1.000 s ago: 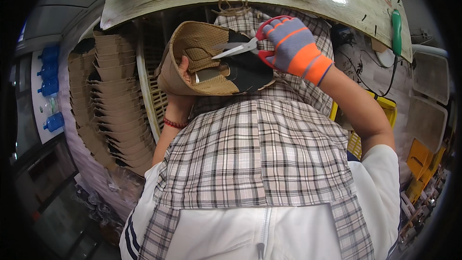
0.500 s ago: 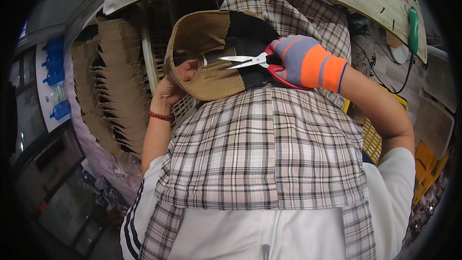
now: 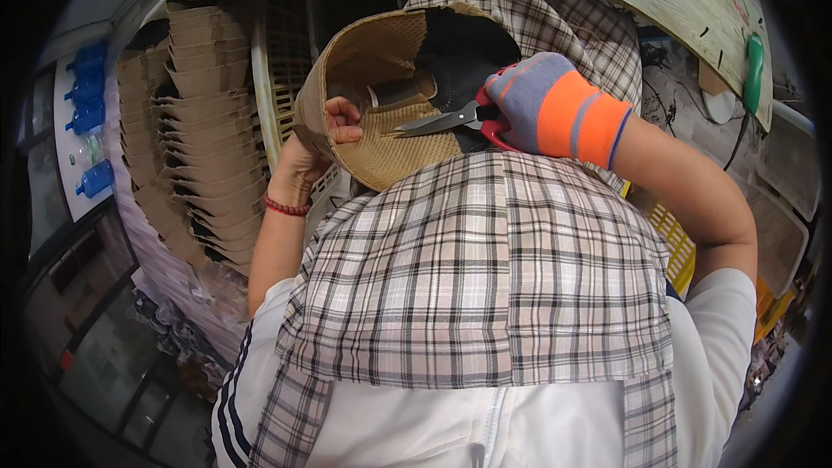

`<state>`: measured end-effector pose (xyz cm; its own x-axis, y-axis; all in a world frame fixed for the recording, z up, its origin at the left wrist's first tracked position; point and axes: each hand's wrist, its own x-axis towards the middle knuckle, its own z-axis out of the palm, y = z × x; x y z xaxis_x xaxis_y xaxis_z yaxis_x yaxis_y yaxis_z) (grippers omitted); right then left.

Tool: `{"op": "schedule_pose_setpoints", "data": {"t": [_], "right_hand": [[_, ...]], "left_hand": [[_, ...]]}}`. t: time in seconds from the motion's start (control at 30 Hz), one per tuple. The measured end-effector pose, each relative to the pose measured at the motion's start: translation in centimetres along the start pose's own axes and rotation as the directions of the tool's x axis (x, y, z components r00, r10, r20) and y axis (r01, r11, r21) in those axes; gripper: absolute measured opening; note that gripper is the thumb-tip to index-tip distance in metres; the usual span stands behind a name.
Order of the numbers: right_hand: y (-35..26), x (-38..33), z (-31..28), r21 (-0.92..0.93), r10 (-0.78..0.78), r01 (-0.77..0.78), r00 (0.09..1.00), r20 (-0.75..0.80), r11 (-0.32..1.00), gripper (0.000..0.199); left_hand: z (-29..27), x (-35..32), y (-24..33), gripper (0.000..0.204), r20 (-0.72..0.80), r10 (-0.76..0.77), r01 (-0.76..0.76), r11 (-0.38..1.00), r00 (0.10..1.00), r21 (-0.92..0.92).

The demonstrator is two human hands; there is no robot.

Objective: The person uses a green electric cutter to trim the edges of a beige shoe upper, then switches to red-handled scissors to trim the interior lining. The person repeatedly picks up and sets down shoe uppers on a work table while performing the trimming.

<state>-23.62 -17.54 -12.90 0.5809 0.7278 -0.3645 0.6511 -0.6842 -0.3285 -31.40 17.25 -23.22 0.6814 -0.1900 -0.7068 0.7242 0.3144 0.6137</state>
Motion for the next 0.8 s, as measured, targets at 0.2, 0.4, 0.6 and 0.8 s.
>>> {"op": "schedule_pose_setpoints", "data": {"t": [0.2,0.4,0.6,0.8], "right_hand": [[2.7,-2.3,0.9,-0.011,0.06,-0.063,0.987,-0.147,0.998,0.028],[0.7,-0.7,0.0,0.053,0.058,-0.05,0.985,-0.161,0.997,0.032],[0.6,-1.0,0.5,0.015,0.045,-0.045,0.999,-0.016,0.999,0.036],[0.5,-1.4,0.5,0.043,0.048,-0.047,0.999,-0.008,0.998,0.033]], "left_hand": [[1.7,-0.9,1.1,0.035,0.008,0.01,-0.01,1.0,1.0,0.017],[2.0,-0.7,1.3,0.046,0.086,-0.049,0.046,0.998,0.995,0.04],[1.6,-0.5,0.6,0.046,0.077,-0.038,0.038,0.999,0.996,-0.002],[2.1,-0.5,0.5,0.044,0.035,-0.012,0.013,1.0,0.999,-0.023]]}}
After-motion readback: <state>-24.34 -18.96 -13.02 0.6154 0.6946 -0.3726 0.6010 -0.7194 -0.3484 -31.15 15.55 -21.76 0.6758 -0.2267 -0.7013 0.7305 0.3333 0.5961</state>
